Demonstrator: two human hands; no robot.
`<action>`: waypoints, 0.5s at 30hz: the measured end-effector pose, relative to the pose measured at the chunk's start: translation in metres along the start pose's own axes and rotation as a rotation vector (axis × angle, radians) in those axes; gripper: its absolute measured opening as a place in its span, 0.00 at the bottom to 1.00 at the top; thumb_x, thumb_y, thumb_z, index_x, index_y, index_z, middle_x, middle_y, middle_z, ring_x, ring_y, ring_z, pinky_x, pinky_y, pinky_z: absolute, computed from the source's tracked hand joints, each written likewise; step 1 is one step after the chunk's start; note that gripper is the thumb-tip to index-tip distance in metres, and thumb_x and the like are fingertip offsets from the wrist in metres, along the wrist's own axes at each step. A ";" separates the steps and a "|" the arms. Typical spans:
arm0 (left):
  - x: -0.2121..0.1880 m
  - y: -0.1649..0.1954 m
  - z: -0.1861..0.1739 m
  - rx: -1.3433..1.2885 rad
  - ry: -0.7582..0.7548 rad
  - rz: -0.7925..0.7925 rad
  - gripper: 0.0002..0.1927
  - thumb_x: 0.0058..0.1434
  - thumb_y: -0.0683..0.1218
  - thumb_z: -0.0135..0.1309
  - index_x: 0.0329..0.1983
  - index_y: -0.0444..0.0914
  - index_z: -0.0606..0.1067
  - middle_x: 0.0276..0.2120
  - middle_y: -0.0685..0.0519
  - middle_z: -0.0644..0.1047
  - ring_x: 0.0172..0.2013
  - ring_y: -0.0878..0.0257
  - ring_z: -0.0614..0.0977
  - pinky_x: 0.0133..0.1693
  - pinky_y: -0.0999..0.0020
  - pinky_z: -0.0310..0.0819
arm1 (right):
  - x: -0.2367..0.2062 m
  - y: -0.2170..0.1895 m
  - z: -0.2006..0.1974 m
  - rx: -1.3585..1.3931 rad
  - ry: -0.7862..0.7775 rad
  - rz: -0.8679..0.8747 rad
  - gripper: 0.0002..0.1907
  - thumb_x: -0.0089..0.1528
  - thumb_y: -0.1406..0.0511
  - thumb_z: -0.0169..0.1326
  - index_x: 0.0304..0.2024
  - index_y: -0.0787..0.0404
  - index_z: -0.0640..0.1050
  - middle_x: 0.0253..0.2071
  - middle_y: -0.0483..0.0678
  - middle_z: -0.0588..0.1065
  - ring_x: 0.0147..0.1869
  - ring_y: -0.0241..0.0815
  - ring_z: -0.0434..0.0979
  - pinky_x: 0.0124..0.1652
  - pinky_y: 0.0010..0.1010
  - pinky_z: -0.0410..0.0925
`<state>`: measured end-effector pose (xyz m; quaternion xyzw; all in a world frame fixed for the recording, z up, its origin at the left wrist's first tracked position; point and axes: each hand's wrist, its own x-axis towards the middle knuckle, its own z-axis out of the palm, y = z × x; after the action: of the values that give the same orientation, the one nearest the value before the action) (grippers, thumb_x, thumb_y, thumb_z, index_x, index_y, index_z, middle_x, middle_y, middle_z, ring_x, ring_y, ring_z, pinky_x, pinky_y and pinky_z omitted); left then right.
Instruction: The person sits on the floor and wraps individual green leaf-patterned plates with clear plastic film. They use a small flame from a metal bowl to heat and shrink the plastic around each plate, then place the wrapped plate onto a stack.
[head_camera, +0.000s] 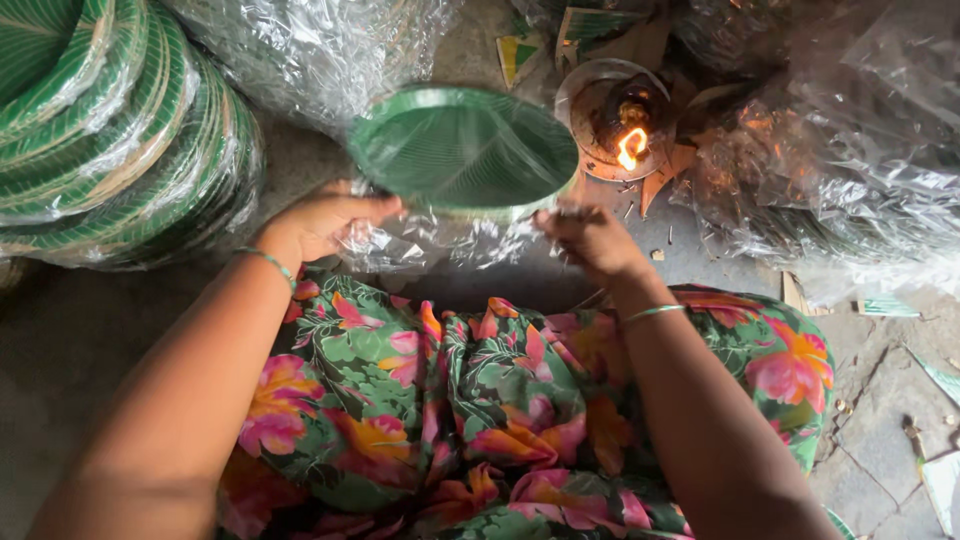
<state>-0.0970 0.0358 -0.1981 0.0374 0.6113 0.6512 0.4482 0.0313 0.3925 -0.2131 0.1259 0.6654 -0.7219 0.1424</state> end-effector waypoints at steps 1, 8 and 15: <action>-0.005 0.007 0.001 -0.008 0.011 0.042 0.15 0.65 0.49 0.62 0.46 0.33 0.81 0.30 0.59 0.78 0.27 0.74 0.75 0.27 0.78 0.63 | 0.002 -0.002 -0.005 -0.050 0.046 -0.062 0.05 0.64 0.64 0.58 0.38 0.60 0.80 0.27 0.37 0.70 0.28 0.29 0.63 0.27 0.24 0.57; -0.103 0.049 0.068 1.528 0.481 0.573 0.06 0.64 0.41 0.50 0.44 0.38 0.71 0.31 0.42 0.81 0.32 0.43 0.82 0.33 0.50 0.74 | -0.094 -0.090 0.013 -1.603 0.311 -0.341 0.13 0.67 0.66 0.47 0.53 0.60 0.74 0.27 0.57 0.78 0.29 0.61 0.79 0.29 0.52 0.70; -0.175 0.165 0.099 1.566 0.747 1.237 0.05 0.66 0.40 0.51 0.44 0.36 0.71 0.32 0.43 0.77 0.31 0.46 0.80 0.30 0.54 0.72 | -0.162 -0.220 -0.008 -0.867 0.381 -0.920 0.08 0.70 0.67 0.46 0.47 0.57 0.76 0.30 0.52 0.76 0.32 0.50 0.75 0.32 0.41 0.67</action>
<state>-0.0221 0.0255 0.0511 0.4170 0.8331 0.1614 -0.3255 0.0999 0.4230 0.0499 -0.1146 0.8952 -0.3409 -0.2630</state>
